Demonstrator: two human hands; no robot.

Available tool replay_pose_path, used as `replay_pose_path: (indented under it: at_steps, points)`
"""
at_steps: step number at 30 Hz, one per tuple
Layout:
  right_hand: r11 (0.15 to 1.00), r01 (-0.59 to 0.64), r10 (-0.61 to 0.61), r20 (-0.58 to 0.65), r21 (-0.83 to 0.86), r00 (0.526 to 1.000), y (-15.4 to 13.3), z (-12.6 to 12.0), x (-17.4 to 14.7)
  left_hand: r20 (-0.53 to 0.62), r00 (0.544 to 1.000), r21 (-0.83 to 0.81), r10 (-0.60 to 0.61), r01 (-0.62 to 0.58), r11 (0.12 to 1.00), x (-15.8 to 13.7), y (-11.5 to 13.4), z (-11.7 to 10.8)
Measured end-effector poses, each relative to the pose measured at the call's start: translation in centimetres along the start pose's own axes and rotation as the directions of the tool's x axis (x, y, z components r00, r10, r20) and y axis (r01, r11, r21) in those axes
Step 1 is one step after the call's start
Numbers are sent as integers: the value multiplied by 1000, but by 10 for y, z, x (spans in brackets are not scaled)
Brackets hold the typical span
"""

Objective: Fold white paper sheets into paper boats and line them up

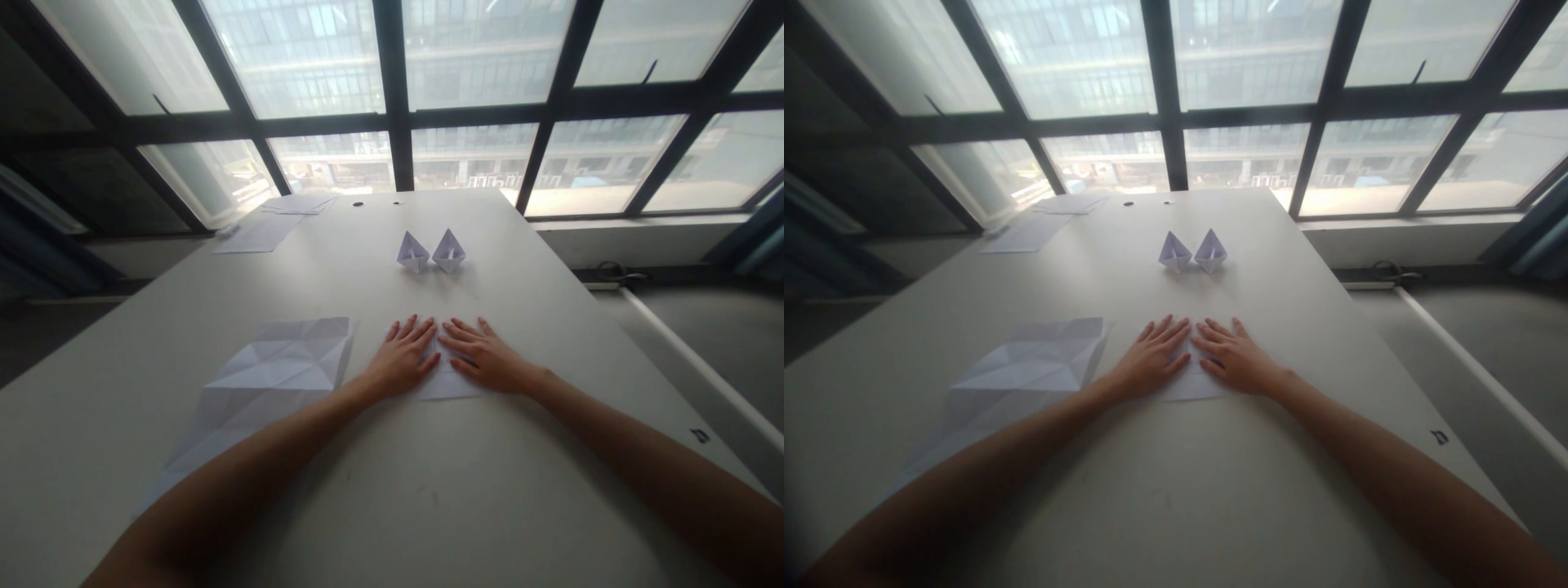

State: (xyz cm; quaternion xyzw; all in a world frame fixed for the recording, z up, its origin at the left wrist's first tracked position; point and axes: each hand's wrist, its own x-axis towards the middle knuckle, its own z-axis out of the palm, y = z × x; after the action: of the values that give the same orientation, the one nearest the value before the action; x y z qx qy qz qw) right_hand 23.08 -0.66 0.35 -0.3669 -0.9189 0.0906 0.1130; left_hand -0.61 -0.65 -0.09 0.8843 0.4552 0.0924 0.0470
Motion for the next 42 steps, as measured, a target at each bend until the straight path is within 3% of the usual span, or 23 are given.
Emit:
replay_pose_path:
  at_steps: [7, 13, 17, 21, 26, 32, 42]
  points:
    - [988, 129, -129, -9, 88, 992, -5, -5, 1, -146, 984, 12, -105, 108, 994, 0, -1, -2]
    - [995, 71, -70, -16, 68, 997, -8, -6, 3, -279, 932, 61, -231, 258, 964, 1, -6, -2]
    - [997, 50, -49, -22, 66, 999, -6, -6, 3, -298, 912, 28, -282, 304, 952, 3, -10, 1]
    - [996, 45, -43, -28, 73, 999, -4, -5, 4, -336, 914, -104, -228, 204, 973, 3, -8, -7]
    - [997, 39, -35, -53, 68, 998, -4, -2, 4, -296, 955, -259, -22, -58, 964, 1, 5, -18]
    - [997, -4, 16, -152, 76, 988, 2, 5, 6, -142, 974, -135, 175, -194, 972, -2, 12, -17]
    - [998, -56, 65, -241, 42, 968, 8, 7, 7, 10, 968, -50, 250, -250, 967, -1, 3, -8]
